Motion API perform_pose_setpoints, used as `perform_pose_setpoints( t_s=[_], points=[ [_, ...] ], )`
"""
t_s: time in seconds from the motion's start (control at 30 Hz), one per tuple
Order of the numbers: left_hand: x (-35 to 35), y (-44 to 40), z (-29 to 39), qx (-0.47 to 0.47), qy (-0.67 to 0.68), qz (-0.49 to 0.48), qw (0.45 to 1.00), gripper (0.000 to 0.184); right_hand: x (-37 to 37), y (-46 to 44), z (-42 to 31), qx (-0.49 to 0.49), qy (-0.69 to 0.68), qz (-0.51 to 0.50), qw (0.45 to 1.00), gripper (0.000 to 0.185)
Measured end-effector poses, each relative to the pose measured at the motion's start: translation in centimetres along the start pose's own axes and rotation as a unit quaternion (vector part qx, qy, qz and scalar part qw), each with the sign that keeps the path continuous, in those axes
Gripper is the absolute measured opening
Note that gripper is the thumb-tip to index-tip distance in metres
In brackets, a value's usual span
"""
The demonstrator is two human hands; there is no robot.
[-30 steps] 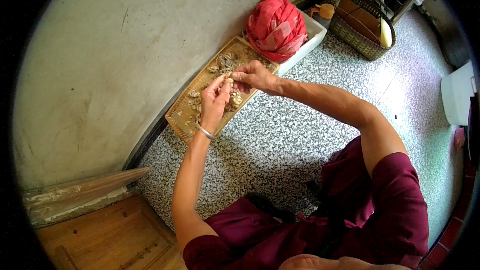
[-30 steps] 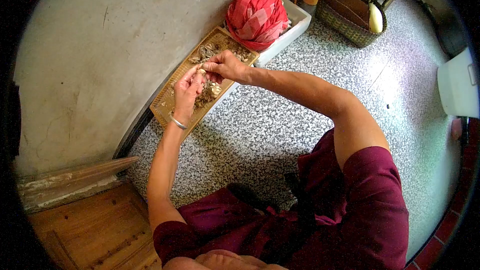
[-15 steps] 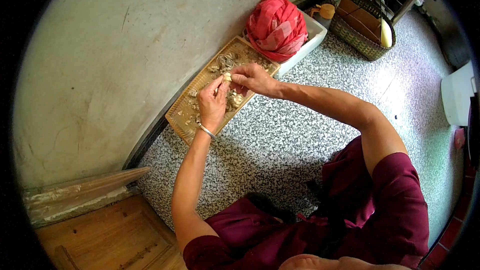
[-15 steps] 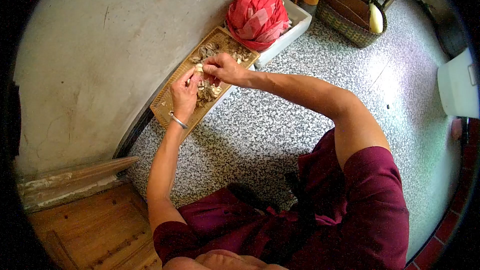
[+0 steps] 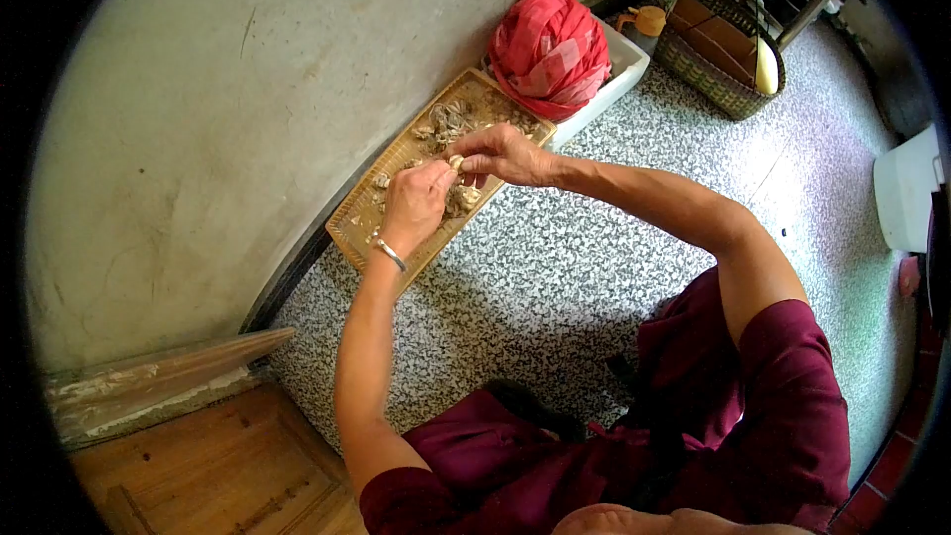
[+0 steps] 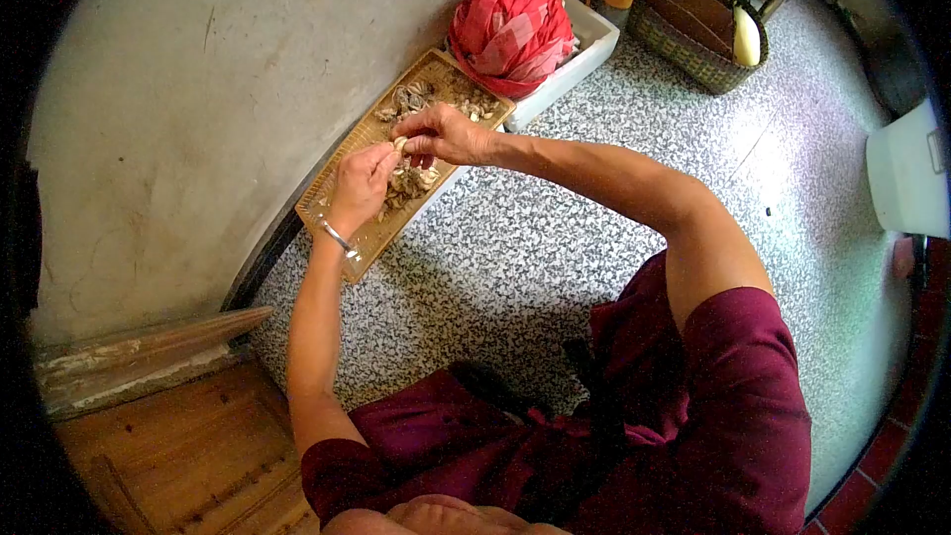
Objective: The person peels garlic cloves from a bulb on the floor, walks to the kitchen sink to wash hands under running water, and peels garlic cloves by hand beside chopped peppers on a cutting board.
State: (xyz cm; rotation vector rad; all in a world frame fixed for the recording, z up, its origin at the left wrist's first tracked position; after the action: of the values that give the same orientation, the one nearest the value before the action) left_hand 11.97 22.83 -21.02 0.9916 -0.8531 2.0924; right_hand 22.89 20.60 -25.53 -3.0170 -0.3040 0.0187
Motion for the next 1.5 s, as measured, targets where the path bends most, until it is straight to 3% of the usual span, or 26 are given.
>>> perform_pose_setpoints(
  t_s=[0.07,0.1,0.17,0.3,0.37,0.4,0.43,0.5,0.53,0.63,0.7,0.77,0.8,0.87,0.97,1.07,1.2,1.27,1.3,1.37,1.5],
  points=[
    [-0.9,0.4,-1.9,0.118,0.184,-0.043,0.975,0.025,0.3,-0.2,-0.2,0.006,0.008,-0.006,1.0,0.026],
    [-1.0,0.4,-2.1,0.119,0.185,-0.043,0.975,0.025,0.2,-0.2,-1.1,0.006,0.02,-0.042,0.999,0.026],
    [-1.8,0.8,-3.7,0.22,0.409,-0.037,0.885,0.025,-0.2,-0.2,-1.7,0.007,0.032,-0.078,0.996,0.026],
    [-2.3,1.6,-4.8,0.256,0.345,-0.096,0.898,0.026,0.2,0.1,-0.5,-0.027,-0.038,-0.07,0.997,0.026],
    [-5.1,3.4,-5.4,0.241,0.225,-0.242,0.913,0.025,0.5,0.2,0.0,-0.038,-0.063,-0.068,0.995,0.026],
    [-5.3,2.9,-4.7,0.175,0.062,-0.282,0.941,0.024,0.8,0.2,0.3,-0.054,-0.058,-0.052,0.996,0.025],
    [-5.3,2.9,-4.2,0.176,0.062,-0.282,0.941,0.024,1.0,0.2,0.7,-0.07,-0.053,-0.036,0.995,0.024],
    [-2.7,2.6,-4.6,0.254,-0.067,-0.144,0.954,0.025,1.0,-0.1,0.9,-0.063,-0.057,-0.025,0.996,0.022],
    [-2.1,2.6,-5.8,0.285,-0.031,-0.073,0.955,0.039,1.2,-0.3,0.9,-0.055,-0.059,-0.013,0.997,0.02],
    [-1.0,2.2,-6.1,0.267,0.032,-0.041,0.962,0.047,1.3,-0.2,1.1,-0.062,-0.044,0.003,0.997,0.019],
    [-2.1,2.3,-8.3,0.217,0.021,-0.041,0.975,0.045,1.3,-0.2,1.3,-0.065,-0.03,0.003,0.997,0.019],
    [-2.2,2.3,-8.9,0.12,0.018,0.022,0.992,0.027,1.3,-0.2,1.7,-0.067,-0.017,0.003,0.998,0.019],
    [-1.9,2.2,-8.5,0.121,0.018,0.022,0.992,0.027,1.4,-0.2,1.9,-0.065,-0.016,0.013,0.998,0.02],
    [-0.9,2.2,-8.5,0.246,-0.08,-0.048,0.965,0.015,1.6,-0.3,2.0,-0.062,-0.015,0.024,0.998,0.021],
    [0.7,2.0,-7.0,0.282,-0.092,-0.02,0.955,0.021,1.4,-0.4,2.1,-0.071,-0.013,0.027,0.997,0.021],
    [1.1,2.2,-7.5,0.265,-0.063,0.042,0.961,0.023,1.2,-0.2,1.6,-0.073,-0.012,0.028,0.997,0.02],
    [0.8,2.6,-8.6,0.274,-0.042,0.002,0.961,0.025,1.0,-0.1,1.3,-0.073,0.003,0.023,0.997,0.02],
    [0.3,2.1,-7.9,0.174,-0.028,-0.008,0.984,0.024,0.9,-0.1,1.3,-0.072,0.006,0.022,0.997,0.02],
    [0.4,1.8,-7.4,0.174,-0.028,-0.008,0.984,0.024,0.9,-0.1,1.3,-0.074,0.004,0.027,0.997,0.019],
    [-1.0,1.7,-6.9,0.246,0.135,-0.059,0.958,0.028,0.9,-0.1,1.4,-0.075,0.001,0.033,0.997,0.018],
    [-3.8,1.4,-4.8,0.229,0.24,-0.074,0.94,0.03,0.1,0.1,1.0,-0.065,0.012,0.026,0.997,0.014]
  ],
)
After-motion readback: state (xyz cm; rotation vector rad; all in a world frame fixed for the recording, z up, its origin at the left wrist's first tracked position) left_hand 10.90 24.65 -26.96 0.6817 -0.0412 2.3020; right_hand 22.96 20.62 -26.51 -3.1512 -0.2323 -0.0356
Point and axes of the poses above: each hand's wrist, its own y-axis away from the middle knuckle, its own x-axis out of the back of the hand, z = x × y, the point moved 7 cm from there along -y, towards the middle knuckle
